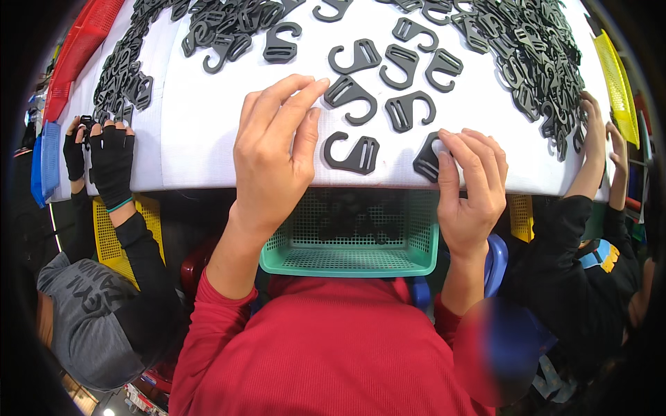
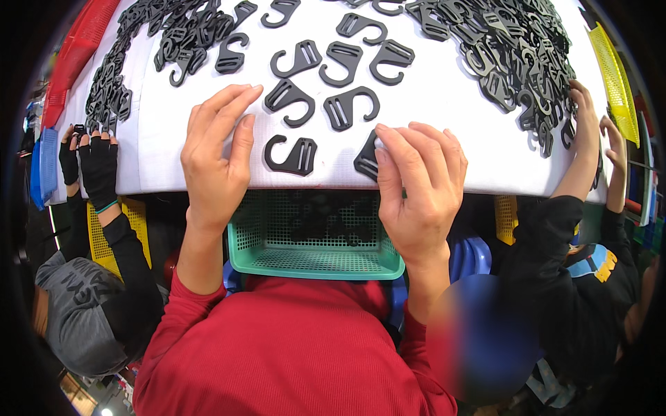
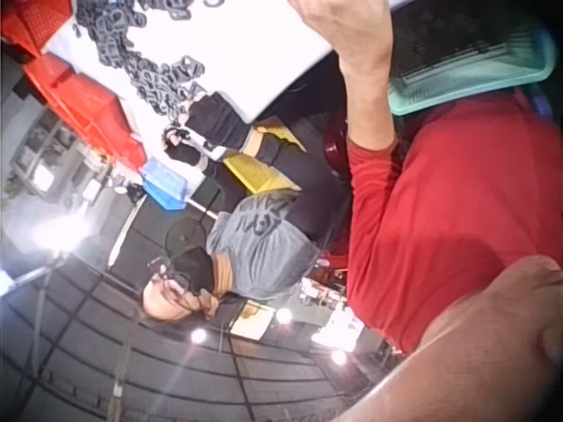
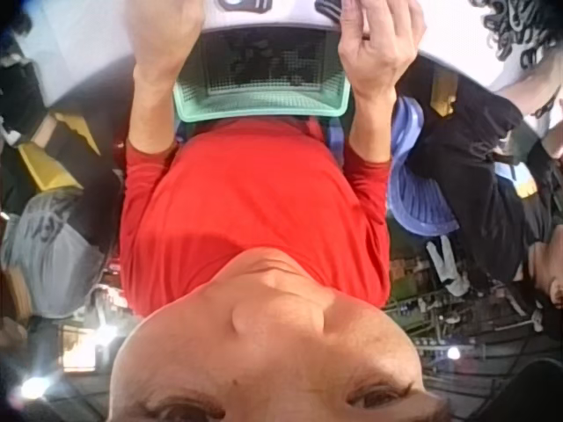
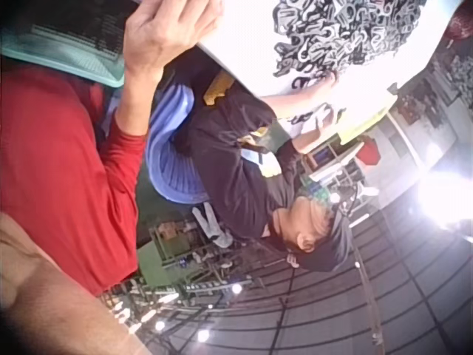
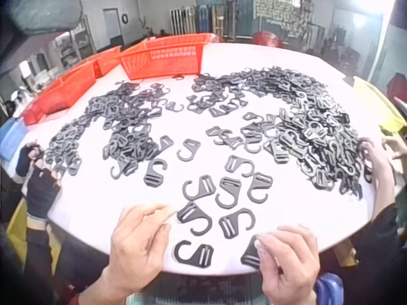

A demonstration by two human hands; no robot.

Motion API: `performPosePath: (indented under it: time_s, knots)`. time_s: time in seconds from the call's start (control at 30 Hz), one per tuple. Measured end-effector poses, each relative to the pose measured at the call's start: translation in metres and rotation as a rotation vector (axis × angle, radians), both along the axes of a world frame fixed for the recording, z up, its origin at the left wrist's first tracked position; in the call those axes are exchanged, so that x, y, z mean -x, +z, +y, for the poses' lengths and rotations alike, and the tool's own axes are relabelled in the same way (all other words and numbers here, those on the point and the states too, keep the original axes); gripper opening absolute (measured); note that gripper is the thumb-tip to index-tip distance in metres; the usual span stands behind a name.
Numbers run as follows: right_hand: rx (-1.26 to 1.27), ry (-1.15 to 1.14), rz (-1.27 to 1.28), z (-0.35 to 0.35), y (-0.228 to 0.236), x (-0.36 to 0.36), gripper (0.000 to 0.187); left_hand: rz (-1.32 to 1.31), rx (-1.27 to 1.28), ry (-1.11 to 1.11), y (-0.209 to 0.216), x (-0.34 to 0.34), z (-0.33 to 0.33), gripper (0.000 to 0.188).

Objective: The person sits at a table and sorts a large pile of black plastic hooks by hand. They pick up individual hooks, orient them, and place them into a green basket positioned under the table. Other people are also sorting hooks at the same table.

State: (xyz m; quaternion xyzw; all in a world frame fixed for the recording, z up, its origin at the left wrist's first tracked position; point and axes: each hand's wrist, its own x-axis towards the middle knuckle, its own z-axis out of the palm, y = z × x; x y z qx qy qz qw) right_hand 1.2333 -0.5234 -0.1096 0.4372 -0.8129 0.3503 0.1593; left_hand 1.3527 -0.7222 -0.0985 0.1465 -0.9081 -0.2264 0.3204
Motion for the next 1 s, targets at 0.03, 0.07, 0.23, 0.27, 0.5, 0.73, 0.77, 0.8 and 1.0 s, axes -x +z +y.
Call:
performPosePath:
  time_s: [0.03,0.07,0.23,0.27,0.5,0.73,0.77,0.8,1.0]
  knots:
    - [0.026,0.005,-0.007,-0.003,-0.001,0.0,0.021,-0.001,-0.002,0.0,-0.002,0.001,0.0,0.03]
    - [0.025,0.007,-0.016,-0.006,-0.001,0.001,0.023,-0.002,-0.004,0.0,-0.004,0.002,0.001,0.03]
    - [-0.095,0.052,0.046,-0.026,0.013,0.013,0.034,0.014,-0.004,-0.002,-0.005,0.001,0.0,0.028]
    - [-0.126,0.076,0.071,-0.03,0.016,0.017,0.036,0.027,0.003,-0.007,-0.006,0.0,0.0,0.028]
    - [-0.244,0.175,-0.146,-0.034,0.031,0.035,0.038,0.081,-0.036,0.002,-0.002,0.0,0.002,0.029]
    - [0.269,0.137,-1.049,-0.04,0.037,0.013,0.021,0.066,-0.618,-0.171,0.026,0.014,0.027,0.029]
    - [0.338,0.135,-1.183,-0.041,0.038,0.01,0.021,0.063,-0.757,-0.192,0.027,0.015,0.028,0.03]
    - [0.321,0.142,-1.188,-0.043,0.037,0.006,0.022,0.055,-0.895,-0.212,0.026,0.015,0.028,0.031]
    - [0.354,0.254,-1.257,-0.041,0.044,-0.006,0.023,-0.027,-1.225,-0.284,0.037,0.008,0.025,0.039]
